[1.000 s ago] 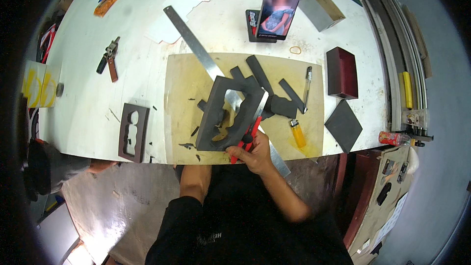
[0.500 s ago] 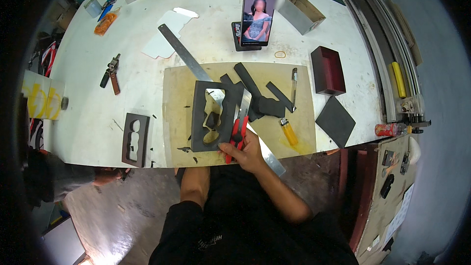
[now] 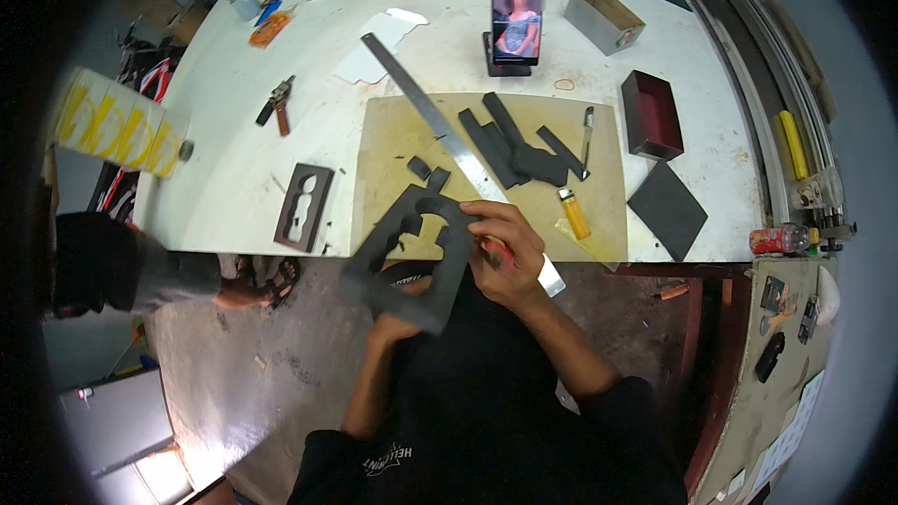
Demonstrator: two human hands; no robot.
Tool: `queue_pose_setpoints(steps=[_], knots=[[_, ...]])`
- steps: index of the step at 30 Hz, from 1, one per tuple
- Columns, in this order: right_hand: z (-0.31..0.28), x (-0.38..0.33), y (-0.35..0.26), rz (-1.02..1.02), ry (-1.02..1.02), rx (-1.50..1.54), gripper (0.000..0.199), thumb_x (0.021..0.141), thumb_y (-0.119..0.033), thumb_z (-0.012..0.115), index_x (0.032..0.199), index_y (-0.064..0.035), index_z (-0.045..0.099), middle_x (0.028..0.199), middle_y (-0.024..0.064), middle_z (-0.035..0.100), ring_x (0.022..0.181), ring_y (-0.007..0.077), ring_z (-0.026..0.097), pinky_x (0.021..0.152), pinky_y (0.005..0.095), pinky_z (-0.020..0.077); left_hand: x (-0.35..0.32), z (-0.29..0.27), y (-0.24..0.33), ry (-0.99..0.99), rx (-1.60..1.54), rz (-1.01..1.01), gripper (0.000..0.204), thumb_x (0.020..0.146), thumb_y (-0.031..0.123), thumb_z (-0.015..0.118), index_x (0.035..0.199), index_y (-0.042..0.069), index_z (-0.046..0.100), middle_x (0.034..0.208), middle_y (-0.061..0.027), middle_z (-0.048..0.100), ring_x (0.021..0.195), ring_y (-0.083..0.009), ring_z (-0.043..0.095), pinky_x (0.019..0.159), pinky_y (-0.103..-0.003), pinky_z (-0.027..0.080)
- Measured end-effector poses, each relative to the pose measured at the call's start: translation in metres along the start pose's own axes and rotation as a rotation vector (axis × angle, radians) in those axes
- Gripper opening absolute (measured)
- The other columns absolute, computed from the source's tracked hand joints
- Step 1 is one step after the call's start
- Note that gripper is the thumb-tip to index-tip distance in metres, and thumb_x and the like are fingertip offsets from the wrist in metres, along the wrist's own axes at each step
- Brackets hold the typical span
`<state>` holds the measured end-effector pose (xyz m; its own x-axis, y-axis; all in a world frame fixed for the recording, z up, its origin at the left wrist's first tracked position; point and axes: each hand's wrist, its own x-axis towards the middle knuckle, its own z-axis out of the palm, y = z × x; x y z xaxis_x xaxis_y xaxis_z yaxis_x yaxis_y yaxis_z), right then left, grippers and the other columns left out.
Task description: The person uses a utility knife to trim and shape a black foam piece with a cutout, then uses a lighter to heat and smooth the edges. The person repeatedly inspects the foam piece while working at a cluttered workbench.
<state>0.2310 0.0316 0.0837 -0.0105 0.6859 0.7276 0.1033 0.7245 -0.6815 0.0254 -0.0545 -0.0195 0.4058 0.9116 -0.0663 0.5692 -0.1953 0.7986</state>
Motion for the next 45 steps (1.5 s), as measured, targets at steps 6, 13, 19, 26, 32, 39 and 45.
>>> queue_pose_setpoints(steps=[6,13,19,26,32,39,45], knots=[[-0.02,0.007,-0.035,-0.478,-0.264,-0.043,0.026,0.071,0.0,0.075,0.095,-0.0043,0.066,0.116,0.0225,0.059,0.082,0.0303,0.064,0.063,0.0327,0.0526,-0.039,-0.088,0.096,0.127,-1.362,-0.006,0.042,0.095,0.018,0.058,0.128,-0.007,0.05,0.11,-0.022,0.065,0.09,-0.0241,0.068,0.082,-0.033,0.055],[-0.023,-0.006,-0.045,-0.124,-0.137,0.055,0.032,0.076,0.011,0.068,0.105,0.0025,0.059,0.12,0.0206,0.052,0.065,0.0123,0.055,0.057,0.0241,0.0459,-0.045,-0.08,0.153,0.509,-0.869,-0.076,0.033,0.094,0.005,0.059,0.124,-0.008,0.052,0.097,-0.0173,0.069,0.071,-0.0147,0.068,0.062,-0.023,0.054],[-0.038,-0.022,-0.052,0.739,-0.153,0.235,0.029,0.086,-0.002,0.068,0.11,0.0031,0.053,0.088,0.0076,0.061,0.057,0.005,0.051,0.052,0.0207,0.0411,-0.051,-0.067,0.159,0.628,-0.868,-0.069,0.033,0.094,0.005,0.058,0.123,-0.008,0.051,0.098,-0.0181,0.069,0.07,-0.0155,0.068,0.062,-0.024,0.055],[-0.061,-0.036,-0.055,0.934,-0.139,0.382,0.027,0.099,-0.018,0.054,0.117,0.0019,0.051,0.083,0.0065,0.059,0.061,0.009,0.054,0.053,0.0246,0.0488,-0.051,-0.071,0.157,0.618,-0.912,-0.074,0.033,0.096,0.006,0.056,0.124,-0.008,0.05,0.098,-0.0192,0.068,0.07,-0.017,0.068,0.063,-0.025,0.055],[-0.08,-0.058,-0.053,0.919,-0.195,0.344,0.035,0.101,-0.019,0.05,0.127,0.003,0.046,0.087,0.0084,0.059,0.065,0.0109,0.055,0.054,0.0251,0.0501,-0.054,-0.07,0.144,0.594,-0.964,-0.04,0.034,0.099,0.013,0.052,0.125,-0.008,0.05,0.098,-0.0188,0.068,0.07,-0.0183,0.068,0.064,-0.026,0.055],[-0.071,-0.064,-0.069,0.946,-0.132,0.339,0.032,0.098,-0.016,0.055,0.123,0.0009,0.044,0.087,0.012,0.062,0.06,0.0101,0.055,0.051,0.025,0.0496,-0.055,-0.074,0.139,0.581,-0.996,-0.06,0.036,0.099,0.015,0.05,0.127,-0.009,0.05,0.099,-0.0182,0.068,0.073,-0.0183,0.067,0.064,-0.026,0.054],[-0.079,-0.062,-0.066,0.935,-0.13,0.332,0.04,0.096,-0.012,0.057,0.13,0.0006,0.039,0.09,0.014,0.063,0.06,0.011,0.056,0.05,0.0254,0.0499,-0.045,-0.109,0.115,0.471,-0.484,-0.171,0.031,0.097,0.016,0.056,0.121,-0.003,0.06,0.095,-0.0145,0.067,0.078,-0.0135,0.063,0.062,-0.025,0.051]])
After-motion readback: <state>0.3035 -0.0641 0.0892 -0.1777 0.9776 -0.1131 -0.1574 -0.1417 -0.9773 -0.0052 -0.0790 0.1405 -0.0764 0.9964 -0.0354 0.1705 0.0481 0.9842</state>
